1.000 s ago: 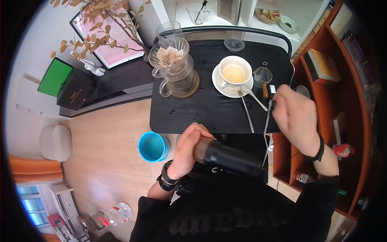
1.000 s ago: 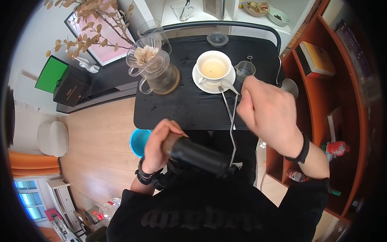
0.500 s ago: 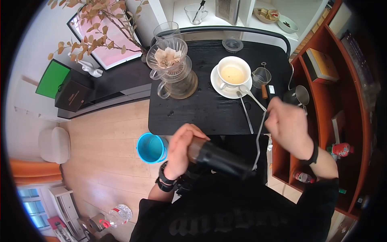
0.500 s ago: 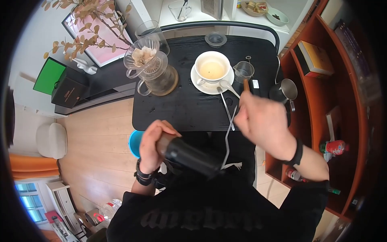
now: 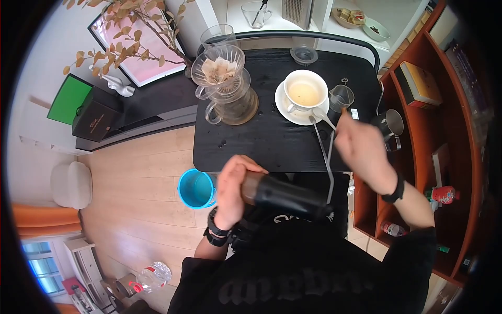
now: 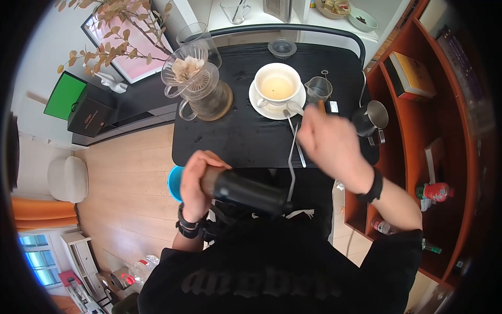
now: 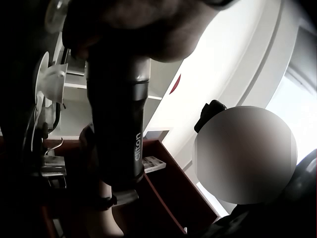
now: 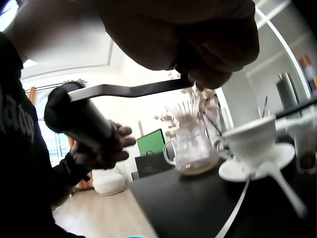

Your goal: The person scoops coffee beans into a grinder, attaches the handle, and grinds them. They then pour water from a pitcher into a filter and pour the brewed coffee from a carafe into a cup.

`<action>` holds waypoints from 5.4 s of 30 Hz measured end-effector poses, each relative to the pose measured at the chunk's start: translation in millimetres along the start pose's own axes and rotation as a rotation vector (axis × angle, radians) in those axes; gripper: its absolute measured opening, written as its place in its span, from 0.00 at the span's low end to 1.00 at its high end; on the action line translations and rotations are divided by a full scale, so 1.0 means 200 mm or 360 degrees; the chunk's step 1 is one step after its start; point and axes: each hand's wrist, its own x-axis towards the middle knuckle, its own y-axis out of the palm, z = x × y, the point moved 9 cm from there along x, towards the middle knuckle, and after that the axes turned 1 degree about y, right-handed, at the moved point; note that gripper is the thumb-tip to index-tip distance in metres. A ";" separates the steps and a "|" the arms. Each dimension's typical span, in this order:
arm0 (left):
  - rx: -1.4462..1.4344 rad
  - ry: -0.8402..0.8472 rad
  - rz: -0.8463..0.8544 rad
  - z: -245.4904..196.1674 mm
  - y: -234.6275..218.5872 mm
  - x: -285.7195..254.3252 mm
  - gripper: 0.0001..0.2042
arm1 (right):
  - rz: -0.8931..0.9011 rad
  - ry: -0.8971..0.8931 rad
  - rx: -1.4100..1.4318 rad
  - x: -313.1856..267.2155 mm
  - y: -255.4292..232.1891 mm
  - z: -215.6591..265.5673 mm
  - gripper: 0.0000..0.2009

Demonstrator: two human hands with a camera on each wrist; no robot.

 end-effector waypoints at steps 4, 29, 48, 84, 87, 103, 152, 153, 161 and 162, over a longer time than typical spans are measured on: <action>-0.0541 -0.0031 -0.0356 -0.01 -0.19 0.03 0.16 | 0.0854 -0.0250 0.0148 -0.35 0.26 0.28 0.07; -0.0129 -0.0014 0.0119 -0.08 0.05 -0.02 0.14 | -0.0364 -0.0170 0.0349 -0.01 -0.21 0.13 0.04; -0.0589 -0.0057 -0.0493 -0.01 -0.15 0.02 0.15 | 0.1184 -0.0207 -0.0090 -0.38 0.17 0.36 0.12; -0.0028 -0.0344 -0.0347 0.15 -0.12 0.03 0.17 | 0.0345 -0.1007 0.0528 -0.43 -0.10 0.62 0.06; 0.0358 -0.0458 0.0285 0.23 0.14 -0.03 0.17 | -0.0204 -0.1122 0.0500 -0.28 -0.34 0.58 0.06; -0.0008 -0.0466 0.0386 0.26 0.17 -0.03 0.17 | -0.0402 -0.0664 0.0349 0.00 -0.39 0.41 0.04; -0.0594 -0.0342 -0.0326 0.17 -0.12 -0.01 0.19 | 0.0383 -0.0336 -0.0376 -0.26 0.13 0.22 0.08; -0.0497 -0.0322 -0.0430 0.15 -0.16 0.01 0.19 | 0.0526 -0.0489 -0.0177 -0.35 0.15 0.36 0.08; 0.0145 -0.0293 0.0144 0.25 0.11 -0.04 0.17 | -0.0299 -0.0471 0.0143 0.01 -0.34 0.39 0.08; -0.0013 -0.0374 0.0174 0.27 0.11 -0.06 0.17 | -0.0182 -0.0156 -0.0004 0.05 -0.30 0.27 0.07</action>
